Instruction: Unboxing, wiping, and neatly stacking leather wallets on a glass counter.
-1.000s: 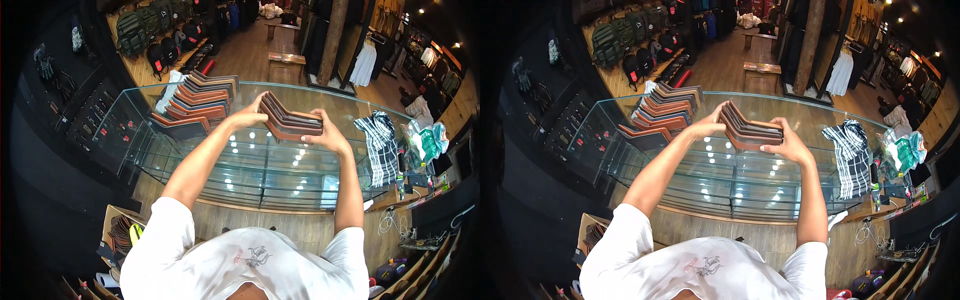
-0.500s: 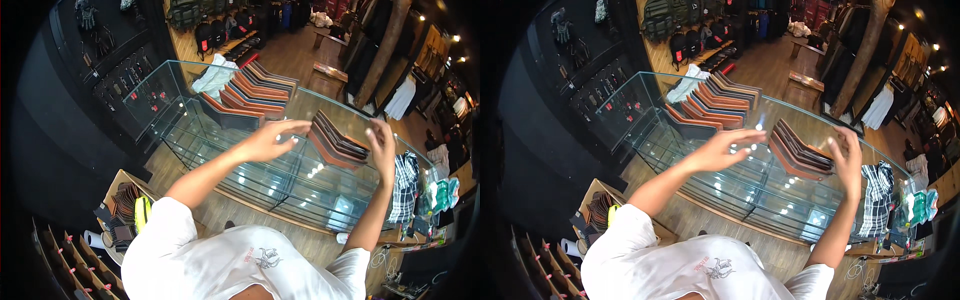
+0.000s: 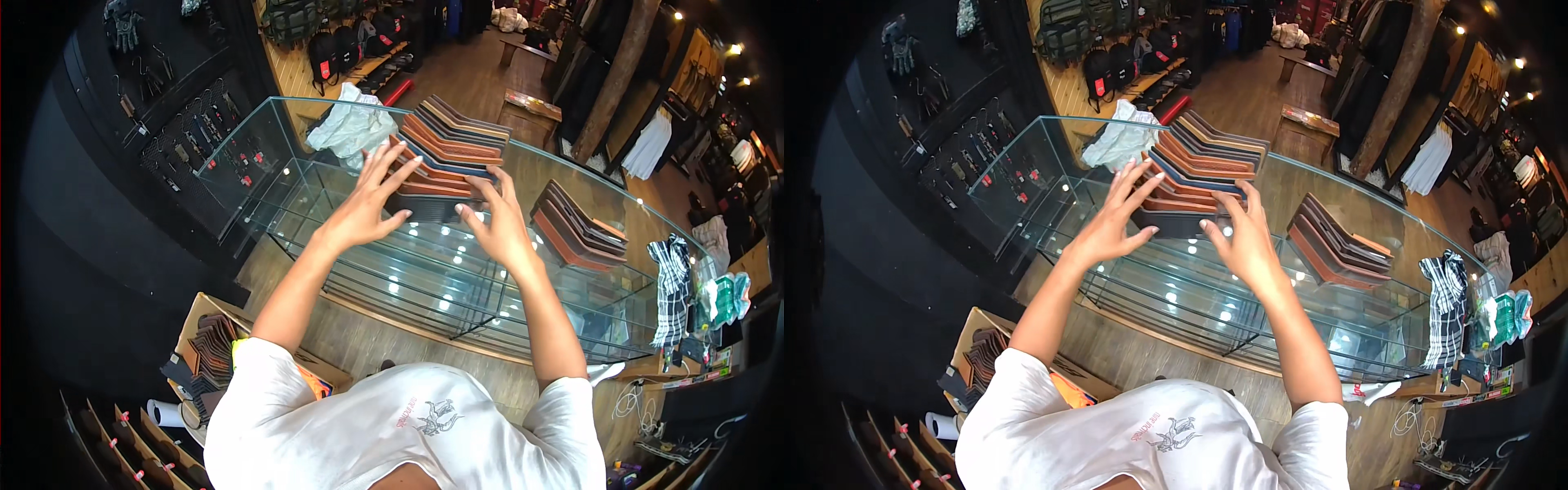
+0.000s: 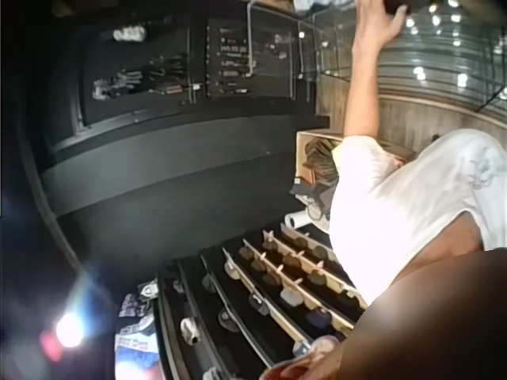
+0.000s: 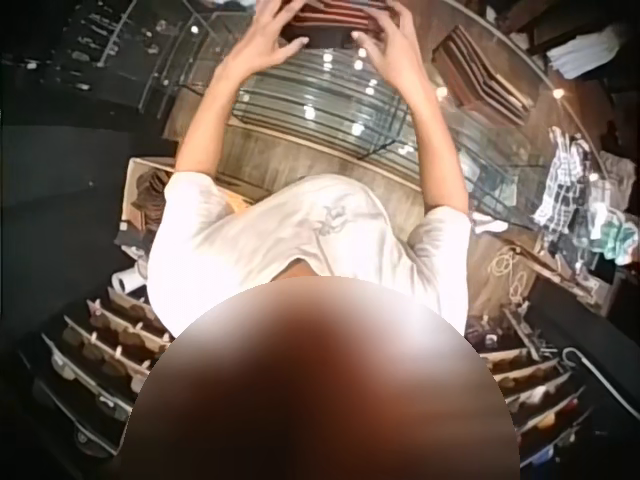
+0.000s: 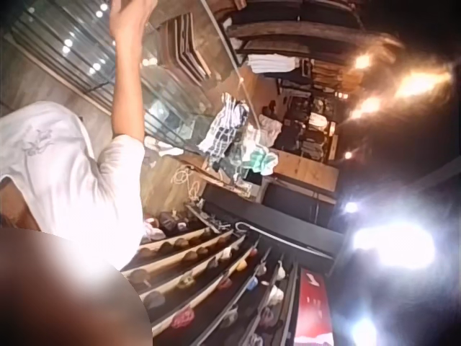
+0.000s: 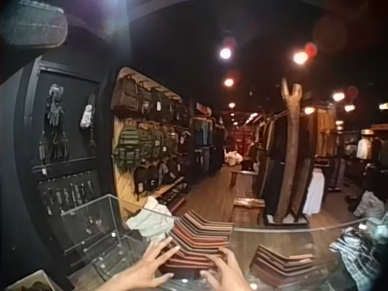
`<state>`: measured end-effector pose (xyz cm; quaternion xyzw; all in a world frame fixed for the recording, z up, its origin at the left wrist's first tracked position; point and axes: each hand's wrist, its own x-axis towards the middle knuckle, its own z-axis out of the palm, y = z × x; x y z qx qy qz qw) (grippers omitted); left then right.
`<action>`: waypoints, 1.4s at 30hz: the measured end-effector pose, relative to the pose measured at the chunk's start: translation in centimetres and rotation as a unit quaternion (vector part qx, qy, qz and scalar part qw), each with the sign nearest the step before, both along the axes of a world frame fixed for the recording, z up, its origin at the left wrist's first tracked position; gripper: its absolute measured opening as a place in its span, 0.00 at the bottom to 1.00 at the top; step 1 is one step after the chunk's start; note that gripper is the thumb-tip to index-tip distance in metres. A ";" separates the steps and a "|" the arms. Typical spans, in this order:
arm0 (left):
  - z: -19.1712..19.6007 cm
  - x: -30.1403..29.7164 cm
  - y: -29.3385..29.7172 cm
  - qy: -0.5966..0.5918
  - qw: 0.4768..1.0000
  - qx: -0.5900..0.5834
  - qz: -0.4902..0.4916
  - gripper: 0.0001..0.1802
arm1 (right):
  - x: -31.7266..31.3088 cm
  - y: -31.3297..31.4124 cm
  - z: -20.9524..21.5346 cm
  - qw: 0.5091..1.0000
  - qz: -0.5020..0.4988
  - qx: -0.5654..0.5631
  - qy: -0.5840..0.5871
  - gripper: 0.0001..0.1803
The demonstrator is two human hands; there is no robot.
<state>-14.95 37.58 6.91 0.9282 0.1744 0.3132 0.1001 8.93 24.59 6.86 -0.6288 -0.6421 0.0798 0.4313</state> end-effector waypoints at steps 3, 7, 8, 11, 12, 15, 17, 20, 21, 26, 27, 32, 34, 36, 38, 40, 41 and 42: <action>-0.9 0.6 0.7 -0.046 0.998 -0.034 -0.008 0.56 | -1.3 -0.3 0.2 0.999 -0.033 0.000 -0.028 0.31; -2.6 -1.2 2.3 -0.092 0.994 -0.005 0.063 0.65 | -1.7 0.3 -0.5 0.998 -0.051 0.023 -0.021 0.29; -2.9 -1.6 2.4 -0.116 0.990 -0.036 0.066 0.66 | -1.9 0.6 -0.5 0.999 -0.045 0.027 0.005 0.29; -3.3 -0.8 2.7 -0.108 0.987 -0.120 0.018 0.65 | -2.1 0.6 0.9 0.998 -0.020 -0.007 0.052 0.26; -2.9 -0.7 2.4 -0.103 0.986 -0.129 0.026 0.64 | -2.2 0.6 1.2 0.996 0.008 -0.027 0.084 0.25; -3.1 -0.8 2.7 -0.119 0.984 -0.129 0.037 0.62 | -3.7 -0.7 1.6 0.994 -0.086 0.029 -0.062 0.26; -3.2 -1.3 2.5 -0.133 0.982 -0.128 0.038 0.60 | -3.5 -1.2 0.2 0.989 -0.099 0.053 -0.098 0.26; -3.0 -2.0 2.7 -0.113 0.986 -0.120 0.032 0.54 | -5.2 -2.0 -0.1 0.967 -0.143 0.102 -0.186 0.28; -3.0 -1.9 2.7 -0.113 0.986 -0.120 0.030 0.54 | -6.0 -2.2 0.2 0.959 -0.142 0.111 -0.218 0.29; -2.0 -1.7 1.8 -0.083 0.985 -0.145 0.045 0.47 | -7.8 0.2 0.1 0.965 -0.113 0.076 -0.225 0.19; -2.0 -1.8 2.0 -0.085 0.985 -0.143 0.044 0.47 | -7.3 0.3 0.3 0.976 -0.079 0.091 -0.181 0.17; 0.2 -2.8 3.1 -0.094 0.990 -0.096 -0.031 0.46 | -2.1 -2.9 3.2 0.997 -0.008 0.075 0.028 0.11; 1.0 -2.6 3.2 -0.123 0.984 -0.104 -0.075 0.53 | 0.4 -4.1 5.4 0.992 -0.014 0.055 0.114 0.09; 1.7 -1.2 3.2 -0.077 0.990 -0.082 -0.082 0.53 | 2.9 -4.5 7.1 0.977 0.019 0.095 0.188 0.11; 1.8 0.1 2.9 0.010 0.996 -0.026 -0.090 0.50 | 3.0 -3.3 8.5 0.973 0.016 0.124 0.193 0.09; 1.1 1.3 2.5 0.070 0.995 0.052 -0.056 0.48 | 3.2 -1.1 8.3 0.979 0.007 0.131 0.155 0.09; 0.8 1.7 2.7 0.057 0.995 0.057 -0.059 0.46 | 3.2 -0.1 8.1 0.982 0.000 0.129 0.137 0.09; 0.8 1.9 2.5 0.041 0.995 0.060 -0.069 0.46 | 3.5 0.6 7.8 0.986 -0.008 0.128 0.107 0.10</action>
